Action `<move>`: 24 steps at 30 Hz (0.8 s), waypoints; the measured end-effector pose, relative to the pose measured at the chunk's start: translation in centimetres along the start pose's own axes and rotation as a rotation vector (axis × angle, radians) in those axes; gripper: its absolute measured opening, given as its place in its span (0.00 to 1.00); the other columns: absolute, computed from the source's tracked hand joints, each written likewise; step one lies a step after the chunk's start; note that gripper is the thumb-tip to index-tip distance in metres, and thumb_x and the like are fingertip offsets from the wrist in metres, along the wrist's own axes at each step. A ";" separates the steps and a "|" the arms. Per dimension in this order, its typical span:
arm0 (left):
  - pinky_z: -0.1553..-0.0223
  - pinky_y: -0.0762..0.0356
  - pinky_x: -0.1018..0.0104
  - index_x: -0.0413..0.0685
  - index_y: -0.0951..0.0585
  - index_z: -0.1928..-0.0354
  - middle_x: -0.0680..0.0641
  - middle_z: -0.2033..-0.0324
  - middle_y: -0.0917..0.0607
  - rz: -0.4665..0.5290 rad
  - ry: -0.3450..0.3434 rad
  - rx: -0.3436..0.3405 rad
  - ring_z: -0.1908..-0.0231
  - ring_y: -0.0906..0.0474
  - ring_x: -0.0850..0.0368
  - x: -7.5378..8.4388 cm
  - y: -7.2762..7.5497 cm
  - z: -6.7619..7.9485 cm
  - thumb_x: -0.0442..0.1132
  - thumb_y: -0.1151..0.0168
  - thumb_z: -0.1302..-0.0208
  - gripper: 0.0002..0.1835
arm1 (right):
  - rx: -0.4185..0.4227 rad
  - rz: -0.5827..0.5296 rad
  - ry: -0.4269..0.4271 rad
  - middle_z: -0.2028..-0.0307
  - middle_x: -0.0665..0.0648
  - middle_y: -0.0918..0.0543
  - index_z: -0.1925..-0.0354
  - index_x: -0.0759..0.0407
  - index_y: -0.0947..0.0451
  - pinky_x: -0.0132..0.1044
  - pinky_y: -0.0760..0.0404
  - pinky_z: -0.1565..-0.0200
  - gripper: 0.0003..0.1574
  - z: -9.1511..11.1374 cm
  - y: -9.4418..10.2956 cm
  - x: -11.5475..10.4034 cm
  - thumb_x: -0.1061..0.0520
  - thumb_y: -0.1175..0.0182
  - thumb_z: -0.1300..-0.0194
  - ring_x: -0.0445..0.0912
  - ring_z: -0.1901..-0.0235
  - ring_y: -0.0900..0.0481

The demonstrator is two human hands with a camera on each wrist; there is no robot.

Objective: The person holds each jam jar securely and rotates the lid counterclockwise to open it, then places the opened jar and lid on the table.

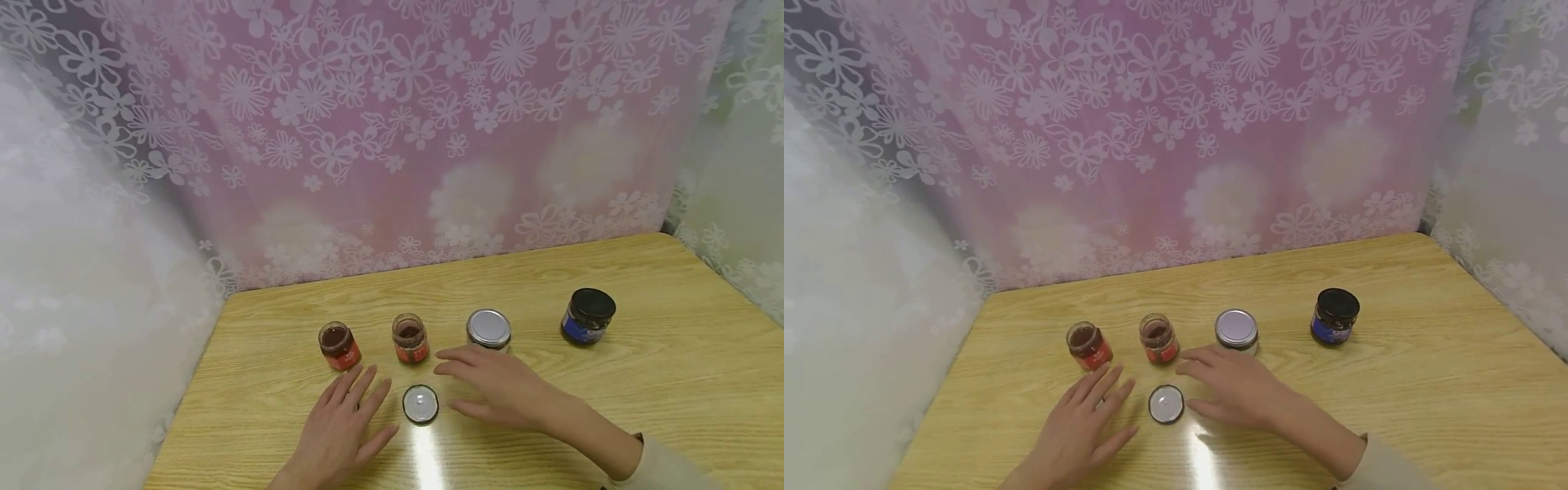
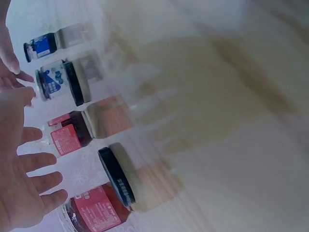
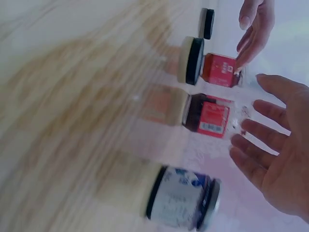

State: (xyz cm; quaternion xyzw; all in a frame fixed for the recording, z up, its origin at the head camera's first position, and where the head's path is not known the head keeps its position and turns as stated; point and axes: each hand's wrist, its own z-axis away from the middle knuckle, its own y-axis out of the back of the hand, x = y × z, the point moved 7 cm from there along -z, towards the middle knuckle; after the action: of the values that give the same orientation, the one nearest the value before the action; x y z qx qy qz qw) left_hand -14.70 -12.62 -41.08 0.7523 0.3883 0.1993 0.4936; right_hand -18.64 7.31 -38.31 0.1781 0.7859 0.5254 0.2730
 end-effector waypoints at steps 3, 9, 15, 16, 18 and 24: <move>0.44 0.31 0.48 0.51 0.24 0.39 0.42 0.39 0.27 0.018 0.000 0.035 0.38 0.33 0.43 0.3 0.4 -0.4 0.64 0.51 0.34 0.31 | 0.056 0.069 0.019 0.37 0.53 0.29 0.42 0.49 0.25 0.49 0.24 0.50 0.29 0.7 1.0 0.4 0.42 0.36 0.39 0.49 0.40 0.31; 0.45 0.30 0.47 0.52 0.24 0.39 0.43 0.39 0.27 0.027 0.000 0.077 0.38 0.34 0.43 0.7 1.2 -1.7 0.62 0.48 0.36 0.30 | 0.079 0.185 -0.002 0.30 0.54 0.39 0.35 0.48 0.29 0.50 0.40 0.37 0.36 1.8 2.2 2.1 0.36 0.41 0.37 0.54 0.32 0.43; 0.43 0.33 0.47 0.53 0.27 0.36 0.43 0.37 0.29 0.038 0.010 0.051 0.36 0.36 0.43 1.4 1.6 -3.1 0.62 0.46 0.36 0.32 | 0.070 0.247 -0.071 0.29 0.55 0.42 0.32 0.47 0.34 0.48 0.55 0.32 0.39 3.0 3.0 3.9 0.32 0.47 0.35 0.55 0.30 0.49; 0.42 0.34 0.47 0.53 0.27 0.35 0.43 0.37 0.30 0.040 0.010 0.047 0.36 0.37 0.43 1.5 1.7 -3.3 0.62 0.47 0.36 0.32 | 0.074 0.253 -0.076 0.29 0.56 0.42 0.32 0.47 0.34 0.47 0.56 0.32 0.39 3.2 3.1 4.2 0.32 0.46 0.35 0.55 0.30 0.49; 0.41 0.35 0.47 0.53 0.27 0.35 0.42 0.36 0.30 0.045 0.004 0.042 0.36 0.38 0.43 1.7 1.7 -3.8 0.63 0.51 0.34 0.32 | 0.083 0.263 -0.089 0.29 0.56 0.42 0.32 0.48 0.35 0.47 0.57 0.32 0.40 3.5 3.3 4.8 0.33 0.46 0.35 0.55 0.30 0.49; 0.39 0.37 0.49 0.53 0.29 0.34 0.41 0.35 0.32 0.038 -0.022 0.044 0.34 0.40 0.43 2.7 1.8 -5.2 0.63 0.53 0.33 0.32 | 0.077 0.273 -0.170 0.28 0.54 0.46 0.29 0.46 0.40 0.49 0.55 0.32 0.43 4.4 3.8 6.5 0.32 0.46 0.35 0.54 0.29 0.53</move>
State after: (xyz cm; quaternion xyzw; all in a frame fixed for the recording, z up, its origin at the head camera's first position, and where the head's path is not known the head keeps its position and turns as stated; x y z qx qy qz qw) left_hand -15.88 -7.86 -37.42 0.7724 0.3726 0.1918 0.4773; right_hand -21.07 15.66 -37.65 0.3376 0.7480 0.5100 0.2576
